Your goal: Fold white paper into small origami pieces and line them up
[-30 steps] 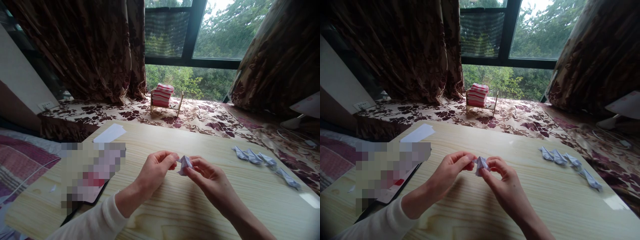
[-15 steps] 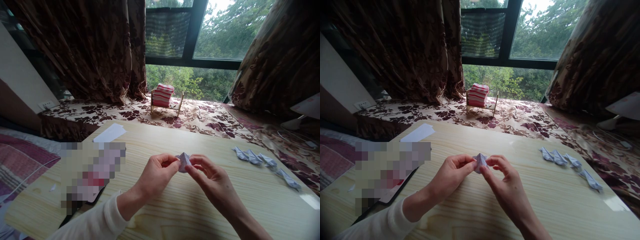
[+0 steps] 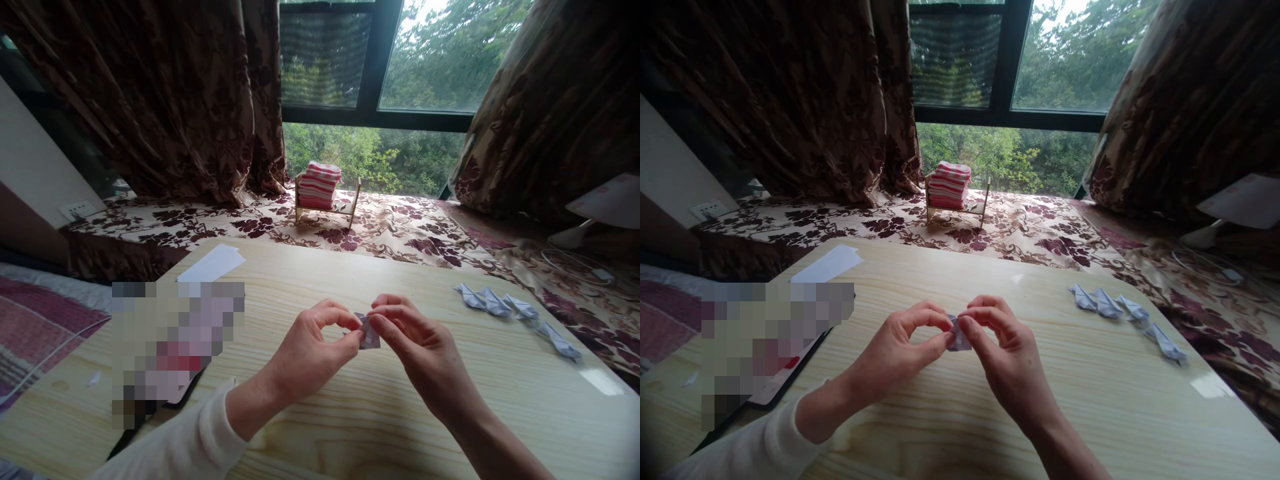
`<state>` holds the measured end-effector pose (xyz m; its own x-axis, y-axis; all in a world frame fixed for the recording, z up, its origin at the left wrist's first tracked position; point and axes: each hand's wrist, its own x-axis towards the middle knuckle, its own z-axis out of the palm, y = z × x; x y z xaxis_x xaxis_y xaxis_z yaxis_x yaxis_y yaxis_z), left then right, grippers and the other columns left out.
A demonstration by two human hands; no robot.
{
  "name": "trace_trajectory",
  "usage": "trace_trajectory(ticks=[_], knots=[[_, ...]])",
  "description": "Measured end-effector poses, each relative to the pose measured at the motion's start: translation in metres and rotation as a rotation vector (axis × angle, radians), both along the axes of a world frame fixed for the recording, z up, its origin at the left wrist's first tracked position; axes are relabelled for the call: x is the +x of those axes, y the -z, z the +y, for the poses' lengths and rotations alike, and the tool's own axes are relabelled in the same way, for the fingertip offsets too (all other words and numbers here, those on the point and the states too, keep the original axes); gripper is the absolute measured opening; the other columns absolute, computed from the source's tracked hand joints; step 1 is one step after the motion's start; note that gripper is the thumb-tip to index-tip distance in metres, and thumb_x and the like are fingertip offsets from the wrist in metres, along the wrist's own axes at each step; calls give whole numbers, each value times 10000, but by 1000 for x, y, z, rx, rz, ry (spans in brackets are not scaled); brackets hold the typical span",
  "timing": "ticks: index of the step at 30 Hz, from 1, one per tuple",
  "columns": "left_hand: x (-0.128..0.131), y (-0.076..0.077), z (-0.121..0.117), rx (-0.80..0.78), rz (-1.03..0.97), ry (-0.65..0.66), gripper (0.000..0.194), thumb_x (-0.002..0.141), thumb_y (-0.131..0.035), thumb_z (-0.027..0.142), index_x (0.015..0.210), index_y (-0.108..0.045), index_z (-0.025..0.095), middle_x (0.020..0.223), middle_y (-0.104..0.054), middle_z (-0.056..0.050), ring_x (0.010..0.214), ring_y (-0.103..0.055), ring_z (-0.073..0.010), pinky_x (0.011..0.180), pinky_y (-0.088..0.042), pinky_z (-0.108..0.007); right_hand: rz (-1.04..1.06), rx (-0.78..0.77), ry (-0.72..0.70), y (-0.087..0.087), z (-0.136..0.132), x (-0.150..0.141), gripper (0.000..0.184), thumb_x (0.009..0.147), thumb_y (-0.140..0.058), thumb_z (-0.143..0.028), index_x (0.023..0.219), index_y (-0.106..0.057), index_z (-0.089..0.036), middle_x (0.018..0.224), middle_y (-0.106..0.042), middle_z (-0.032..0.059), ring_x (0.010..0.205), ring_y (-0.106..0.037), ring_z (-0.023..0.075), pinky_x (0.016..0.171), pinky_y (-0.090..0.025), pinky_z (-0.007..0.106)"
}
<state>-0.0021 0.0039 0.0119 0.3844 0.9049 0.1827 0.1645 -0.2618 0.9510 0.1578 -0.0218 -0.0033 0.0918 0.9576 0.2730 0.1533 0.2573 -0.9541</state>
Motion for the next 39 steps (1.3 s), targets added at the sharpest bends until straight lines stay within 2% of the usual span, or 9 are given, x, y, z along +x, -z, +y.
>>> trace_trajectory(ticks=[3,9,14,19,22,26,28,34,39], knots=[[-1,-1,0,-26,-6,23,92,765,-630,156,745,-720,152,841,-674,-53,833,-627,-174,803,-470,-276,60,-37,-38,-4,0,-2,230,780,-669,-403,713,-692,-184,882,-552,46,744,-582,153,609,-515,262],[1,0,-3,-37,-27,-8,136,752,-622,132,666,-725,156,767,-658,-45,794,-612,-173,783,-461,-283,59,-27,-41,-3,-1,-8,277,797,-640,-416,661,-611,-177,835,-528,27,696,-547,135,609,-483,268],[1,4,1,-195,-68,67,184,788,-615,248,717,-746,139,803,-660,-66,819,-610,-190,756,-461,-286,146,-97,-63,-2,0,-7,297,777,-656,-419,622,-595,-174,788,-495,8,665,-505,120,584,-441,253],[1,5,1,-197,-14,140,275,827,-593,332,702,-737,132,734,-628,-43,774,-568,-169,754,-428,-278,175,-137,-87,-1,1,-10,305,776,-651,-427,622,-608,-168,769,-502,11,669,-517,130,595,-459,261],[1,5,0,-185,-8,130,299,824,-597,336,634,-707,133,696,-597,-30,738,-547,-157,733,-416,-271,122,-115,-82,-2,1,-9,307,791,-632,-430,635,-618,-166,784,-527,22,696,-542,144,626,-478,274],[2,0,-2,-141,19,125,309,823,-588,305,586,-685,132,675,-569,-30,706,-533,-150,690,-411,-263,-99,-67,-95,-5,1,-1,300,859,-560,-399,662,-612,-178,806,-583,29,763,-557,160,731,-466,298],[3,-3,-4,-130,39,121,321,826,-578,294,563,-671,135,670,-559,-31,699,-530,-148,672,-405,-259,-175,-52,-120,-6,0,1,289,885,-525,-378,680,-591,-184,773,-589,22,743,-548,154,730,-454,294],[6,-3,-8,-113,54,127,350,825,-571,283,509,-625,140,657,-549,-29,705,-533,-148,692,-399,-263,-111,-15,-105,-3,-4,-6,292,887,-508,-380,663,-514,-193,714,-540,11,695,-519,151,638,-430,277],[6,-1,-4,-171,54,106,309,832,-569,315,591,-657,144,696,-586,-30,719,-543,-153,690,-400,-266,-83,-54,-84,-1,0,-4,298,874,-533,-405,672,-558,-187,700,-559,14,683,-523,155,630,-422,280]])
